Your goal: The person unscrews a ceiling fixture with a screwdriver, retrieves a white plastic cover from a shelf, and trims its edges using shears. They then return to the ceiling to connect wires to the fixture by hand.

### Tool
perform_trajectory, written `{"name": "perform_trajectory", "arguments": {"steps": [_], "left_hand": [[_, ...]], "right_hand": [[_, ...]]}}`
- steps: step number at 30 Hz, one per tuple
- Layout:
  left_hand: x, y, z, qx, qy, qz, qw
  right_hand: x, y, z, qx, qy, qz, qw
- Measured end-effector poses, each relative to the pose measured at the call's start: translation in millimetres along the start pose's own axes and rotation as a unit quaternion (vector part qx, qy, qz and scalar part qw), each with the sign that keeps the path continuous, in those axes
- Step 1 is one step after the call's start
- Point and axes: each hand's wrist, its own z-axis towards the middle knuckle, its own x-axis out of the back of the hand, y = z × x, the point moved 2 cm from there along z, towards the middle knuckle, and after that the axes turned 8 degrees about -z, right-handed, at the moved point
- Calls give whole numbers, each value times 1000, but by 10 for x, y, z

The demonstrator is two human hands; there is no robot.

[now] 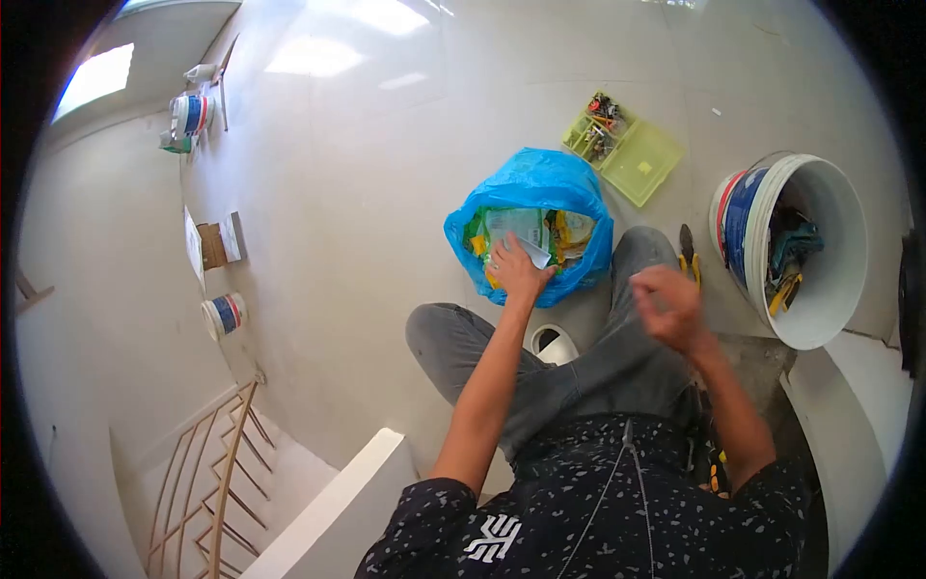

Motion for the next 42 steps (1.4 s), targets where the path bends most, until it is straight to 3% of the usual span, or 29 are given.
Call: {"name": "perform_trajectory", "arguments": {"steps": [3, 6, 7, 8, 9, 11, 13, 17, 20, 22, 25, 27, 28, 30, 31, 32, 34, 35, 37, 42], "left_hand": [[-142, -64, 10, 9, -61, 15, 998], [-83, -159, 20, -5, -34, -53, 998], [76, -121, 12, -73, 51, -135, 987], [260, -62, -19, -143, 134, -213, 957], [460, 19, -95, -153, 140, -213, 955], [985, 242, -407, -242, 191, -342, 887], [1318, 353, -746, -280, 206, -380, 857], [1765, 444, -1350, -353, 238, -408, 807], [1802, 438, -1614, -362, 260, -467, 764], [1786, 409, -1749, -329, 271, -512, 746], [1811, 316, -1872, -328, 259, -545, 727], [1947, 262, -1933, -319, 83, -631, 702], [1976, 154, -1913, -312, 85, -632, 704], [1932, 14, -1877, -314, -146, -729, 591], [1833, -35, -1911, -235, -199, -781, 544], [1768, -64, -1846, -283, -231, -790, 493], [1658, -30, -1835, -286, -281, -816, 416], [1636, 6, -1879, -283, -284, -816, 416], [1610, 113, -1989, -224, -377, -840, 319], [1626, 182, -2022, -225, -410, -815, 342]], "right_hand": [[711, -18, -2, -49, 107, -148, 982], [1138, -39, -165, -102, 199, -232, 947], [1127, -95, -237, -97, 209, -234, 945], [1091, -148, -317, -106, 206, -202, 952], [1029, -210, -411, -117, 202, -169, 958], [678, -461, -503, -97, 142, -84, 981], [312, -727, -626, -103, 29, -12, 994], [-117, -1220, -757, -21, 22, 71, 997], [-159, -1438, -755, 15, 25, 109, 994], [-142, -1537, -727, 132, 33, 34, 990], [-117, -1604, -738, 166, 13, 20, 986], [-85, -1603, -784, 157, 17, 31, 987], [-64, -1595, -813, 140, 33, 40, 989], [-22, -1546, -864, 133, 1, 71, 989], [-13, -1521, -888, 130, -24, 98, 986], [-14, -1501, -913, 123, -27, 100, 987], [-53, -1471, -951, 96, -99, 184, 973], [-58, -1475, -953, 92, -98, 185, 974], [-76, -1512, -951, 100, -149, 173, 968], [-37, -1515, -948, 120, -138, 79, 980]]}}
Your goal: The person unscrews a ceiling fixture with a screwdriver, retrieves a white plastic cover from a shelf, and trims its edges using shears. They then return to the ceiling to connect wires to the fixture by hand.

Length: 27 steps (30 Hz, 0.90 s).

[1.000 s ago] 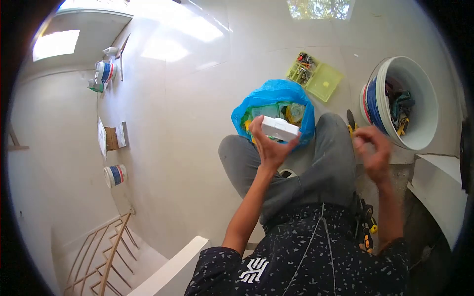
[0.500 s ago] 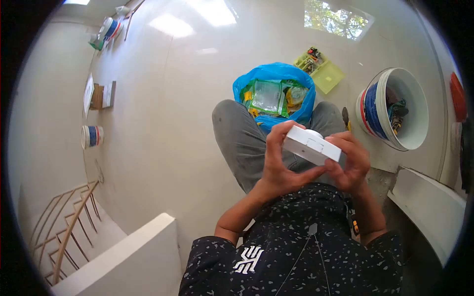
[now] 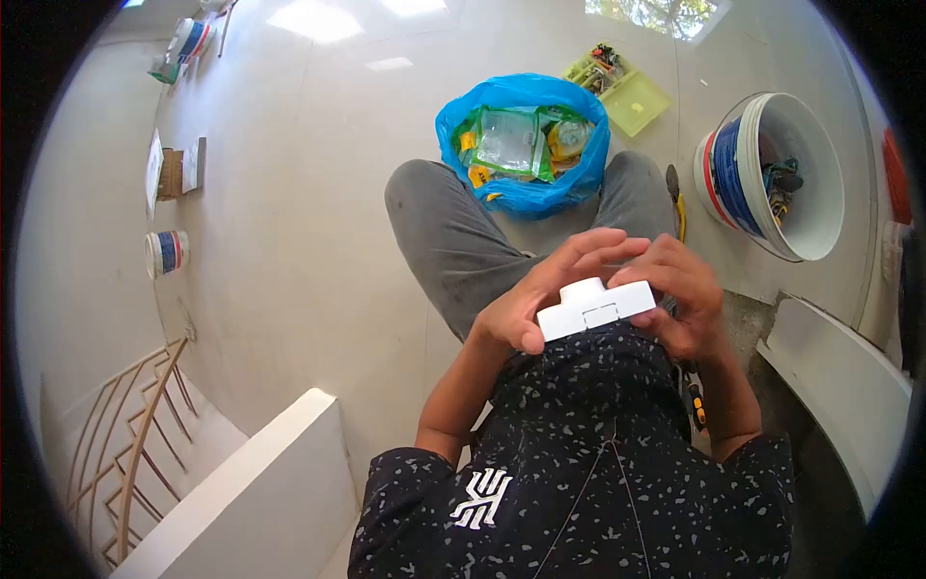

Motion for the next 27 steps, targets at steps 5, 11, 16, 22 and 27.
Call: {"name": "perform_trajectory", "arguments": {"steps": [5, 11, 16, 22, 27], "left_hand": [[89, -43, -33, 39, -1, 17, 999], [121, -30, 2, -3, 18, 41, 999], [191, 67, -19, -24, 10, 109, 994], [201, 229, -98, -39, 38, 175, 983], [199, 244, -111, -54, 59, 170, 982]], "right_hand": [[28, 119, -86, -27, 30, -80, 996], [1012, 713, -359, -57, 331, -281, 899], [2403, 2317, -1111, -480, 216, -560, 641], [2614, 3545, -1621, -600, 98, -298, 735], [2614, 3556, -1694, -664, 132, -216, 704]]}}
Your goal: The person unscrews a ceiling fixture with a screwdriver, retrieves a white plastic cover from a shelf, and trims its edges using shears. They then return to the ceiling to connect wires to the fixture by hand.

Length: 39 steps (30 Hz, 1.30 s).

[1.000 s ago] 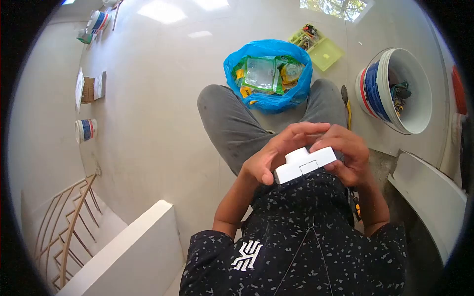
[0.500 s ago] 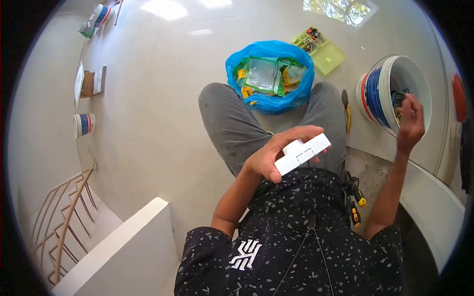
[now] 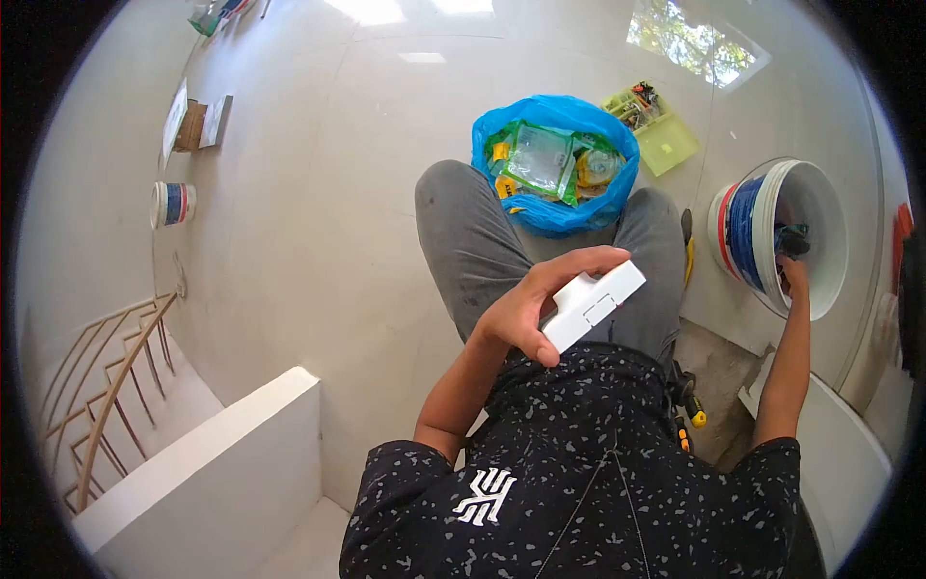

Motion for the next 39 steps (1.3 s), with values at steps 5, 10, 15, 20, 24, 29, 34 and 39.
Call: {"name": "perform_trajectory", "arguments": {"steps": [5, 10, 15, 20, 24, 29, 34, 39], "left_hand": [[81, 15, 17, -72, -48, 59, 995], [134, -60, -32, -67, 14, 54, 996], [111, -11, -78, -79, 36, 44, 995], [129, 47, -99, -101, 34, 69, 992], [178, 21, -120, -103, 38, 49, 993], [206, 5, -131, -110, 44, 55, 991], [205, 31, -139, -98, 42, 64, 992], [201, 19, -163, -120, 24, 47, 991]], "right_hand": [[42, 9, -84, -11, -26, -41, 999], [111, -33, -382, -31, -128, 115, 985], [151, 178, -97, -6, -154, 118, 981], [357, 380, -19, 29, -180, 398, 899], [681, 102, -597, -93, -188, 452, 867], [984, 400, -973, 166, -38, 417, 893], [1449, 265, -2215, 344, -47, 352, 869], [941, -10, -2997, 476, -251, 309, 784]]}}
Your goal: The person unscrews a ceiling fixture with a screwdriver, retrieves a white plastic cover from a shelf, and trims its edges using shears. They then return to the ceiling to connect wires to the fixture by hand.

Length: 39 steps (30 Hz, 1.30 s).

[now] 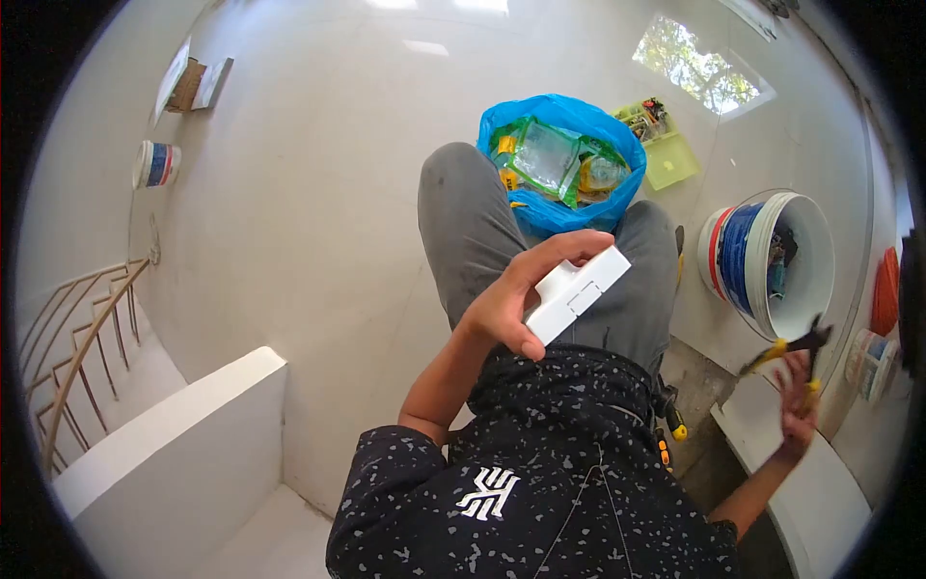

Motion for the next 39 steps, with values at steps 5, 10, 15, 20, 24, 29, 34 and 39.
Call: {"name": "perform_trajectory", "arguments": {"steps": [5, 10, 15, 20, 24, 29, 34, 39], "left_hand": [[-51, 115, -48, 7, 10, 2, 1000], [-35, 334, -202, -14, 29, 79, 996], [34, 544, -321, -69, 54, 150, 985], [87, 587, -450, -97, 108, 198, 969], [192, 537, -500, -82, 126, 250, 956], [338, 333, -505, -63, 147, 271, 949], [400, 220, -471, -100, 131, 264, 950], [410, 262, -440, -112, 129, 250, 953]], "right_hand": [[-1397, 641, 509, -75, -165, 210, 961], [-2202, 770, 1307, -172, -325, 139, 919], [-2598, 933, 1551, -256, -435, -28, 863], [-2584, 712, 1508, -46, -336, -78, 938], [-2529, 343, 1396, -127, -245, -12, 961], [-2680, -50, 1316, -135, -301, 61, 942], [-2805, -159, 1272, -144, -350, 39, 925], [-2808, -233, 1329, -138, -348, -11, 927]]}}
